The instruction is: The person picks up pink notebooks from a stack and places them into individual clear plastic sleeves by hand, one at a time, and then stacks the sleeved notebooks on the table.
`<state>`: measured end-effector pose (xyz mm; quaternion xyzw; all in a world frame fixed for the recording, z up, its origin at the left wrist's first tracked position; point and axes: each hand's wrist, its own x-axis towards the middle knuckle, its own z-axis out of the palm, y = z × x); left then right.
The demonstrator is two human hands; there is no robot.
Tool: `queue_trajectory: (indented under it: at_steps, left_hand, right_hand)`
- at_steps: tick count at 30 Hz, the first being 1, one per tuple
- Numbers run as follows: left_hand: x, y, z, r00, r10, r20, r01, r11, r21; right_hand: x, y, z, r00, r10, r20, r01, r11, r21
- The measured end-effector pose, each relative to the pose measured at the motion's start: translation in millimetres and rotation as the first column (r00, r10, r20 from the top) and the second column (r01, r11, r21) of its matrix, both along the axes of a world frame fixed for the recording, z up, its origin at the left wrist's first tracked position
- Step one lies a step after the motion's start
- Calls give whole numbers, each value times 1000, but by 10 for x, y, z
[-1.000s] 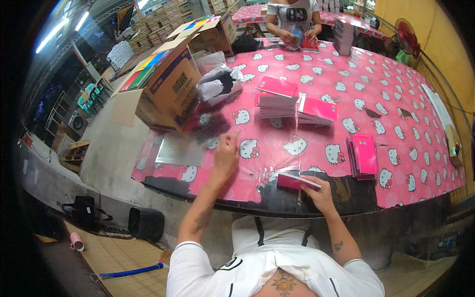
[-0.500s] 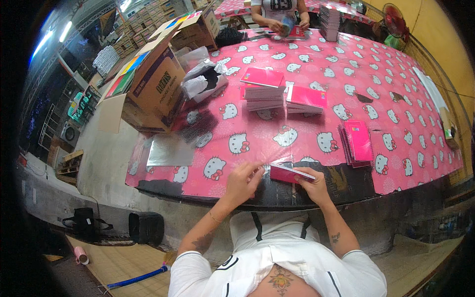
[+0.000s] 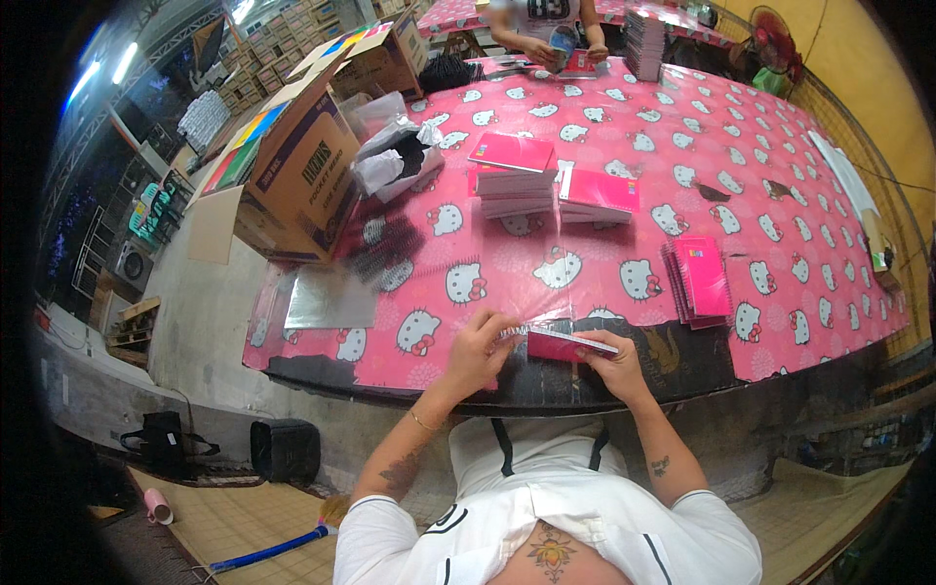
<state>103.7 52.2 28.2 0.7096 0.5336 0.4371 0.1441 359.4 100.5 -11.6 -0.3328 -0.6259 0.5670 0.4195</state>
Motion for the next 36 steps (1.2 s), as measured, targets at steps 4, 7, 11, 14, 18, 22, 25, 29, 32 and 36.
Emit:
queue_trajectory:
  at_steps: [4,7,11,14,18,22,25,29,32,36]
  left_hand:
    - [-17,51,194,988,-149,-30,140,971,-195]
    - [-13,101,352,962,-232,-145,202,960,-195]
    - [-24,85,413,952,-265,-156,211,932,-295]
    - [-9,116,390,949,-252,-190,205,950,-237]
    - [30,96,459,946,-240,-217,203,962,-182]
    - [59,128,436,899,-125,-420,70,987,-144]
    - [360,17,204,701,214,-681,-166,977,136]
    - [664,-381,-216,640,221,-736,-150,975,162]
    - [507,40,12,824,317,-470,-244,947,210]
    - [685,-286,-33,747,127,-652,-49,989,136]
  right_hand:
    - [44,8,-8,999,41,-11,-41,997,-60]
    - [85,38,38,995,98,-21,-100,987,-128]
    - [115,22,130,993,116,-13,-117,988,-103]
    - [101,23,258,994,90,58,-90,996,-12]
    - [101,8,267,992,85,88,-89,995,42]
    - [25,-33,247,998,33,53,-35,999,41]
    - [-59,-58,257,994,-99,38,96,993,61]
    - [-53,-73,346,972,-232,49,234,970,-58]
    - [-120,-106,327,991,-128,35,125,988,90]
    - [-84,-142,379,968,-227,-103,221,973,-70]
